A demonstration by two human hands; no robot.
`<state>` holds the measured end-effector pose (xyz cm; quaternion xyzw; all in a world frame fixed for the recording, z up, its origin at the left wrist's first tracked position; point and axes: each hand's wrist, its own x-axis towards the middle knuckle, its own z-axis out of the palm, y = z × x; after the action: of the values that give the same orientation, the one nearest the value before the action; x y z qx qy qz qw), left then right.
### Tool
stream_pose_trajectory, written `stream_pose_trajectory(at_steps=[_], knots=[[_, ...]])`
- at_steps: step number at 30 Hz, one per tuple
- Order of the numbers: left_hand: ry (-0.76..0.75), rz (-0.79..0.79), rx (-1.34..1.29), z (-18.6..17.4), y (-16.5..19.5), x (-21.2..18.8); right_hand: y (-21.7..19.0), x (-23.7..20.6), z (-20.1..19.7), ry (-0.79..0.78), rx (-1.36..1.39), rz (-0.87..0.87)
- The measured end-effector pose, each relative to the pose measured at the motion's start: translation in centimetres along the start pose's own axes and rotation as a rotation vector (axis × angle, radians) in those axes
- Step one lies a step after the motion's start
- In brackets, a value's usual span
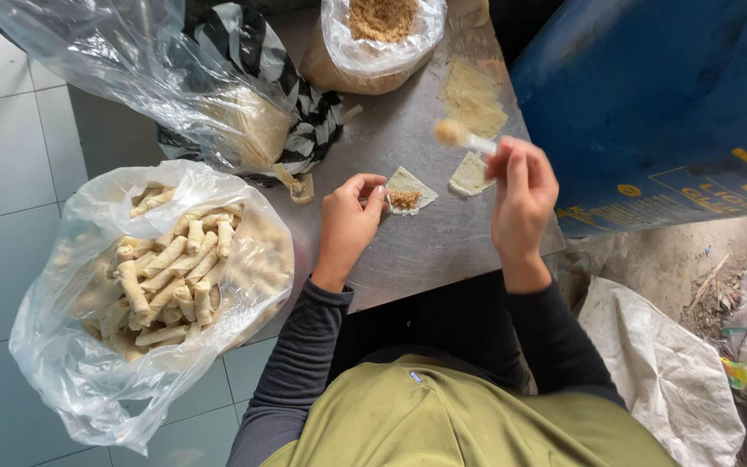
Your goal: The person sits at a metal table rolling thin pastry sheets into cylindrical rolls by hand and places the finished rolls into a plastic bag. They then use a small spoon to scoop brown filling onto a square wrapper and fold the wrapper over the filling, repeating the process.
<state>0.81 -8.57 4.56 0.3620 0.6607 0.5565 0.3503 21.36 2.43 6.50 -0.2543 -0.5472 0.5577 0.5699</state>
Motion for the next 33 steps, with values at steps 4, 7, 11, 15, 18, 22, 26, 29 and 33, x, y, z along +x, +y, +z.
stream_pose_trajectory(at_steps=[4, 7, 11, 15, 18, 22, 26, 29, 33], knots=[[-0.005, 0.043, 0.013, 0.2, -0.3, 0.1, 2.6, 9.0, 4.4, 0.019, -0.05, -0.234], [0.028, 0.128, 0.086, 0.5, -0.6, 0.1, 4.2, 15.0, 9.2, -0.07, -0.599, -0.593], [0.05, 0.218, 0.219, 1.0, -0.6, -0.2, 3.5, 15.0, 11.0, -0.356, -0.955, -0.662], [0.065, 0.243, 0.334, 1.4, -0.2, -0.4, 0.6, 8.4, 7.6, -0.278, -0.926, -0.545], [0.063, 0.251, 0.38, 1.5, -0.1, -0.6, -1.0, 2.0, 5.1, -0.275, -1.086, -0.293], [0.069, 0.265, 0.437, 1.7, 0.0, -0.8, 0.0, -3.5, 4.3, -0.242, -1.282, -0.196], [0.076, 0.363, 0.478, 1.7, 0.0, -0.9, 1.6, -4.8, 4.2, -0.212, -1.267, -0.149], [0.057, 0.417, 0.497, 1.6, 0.0, -0.9, 2.2, -4.9, 4.4, -0.203, -1.188, -0.131], [0.037, 0.433, 0.482, 1.5, 0.0, -0.9, 2.5, -4.9, 5.1, -0.201, -0.93, -0.092]])
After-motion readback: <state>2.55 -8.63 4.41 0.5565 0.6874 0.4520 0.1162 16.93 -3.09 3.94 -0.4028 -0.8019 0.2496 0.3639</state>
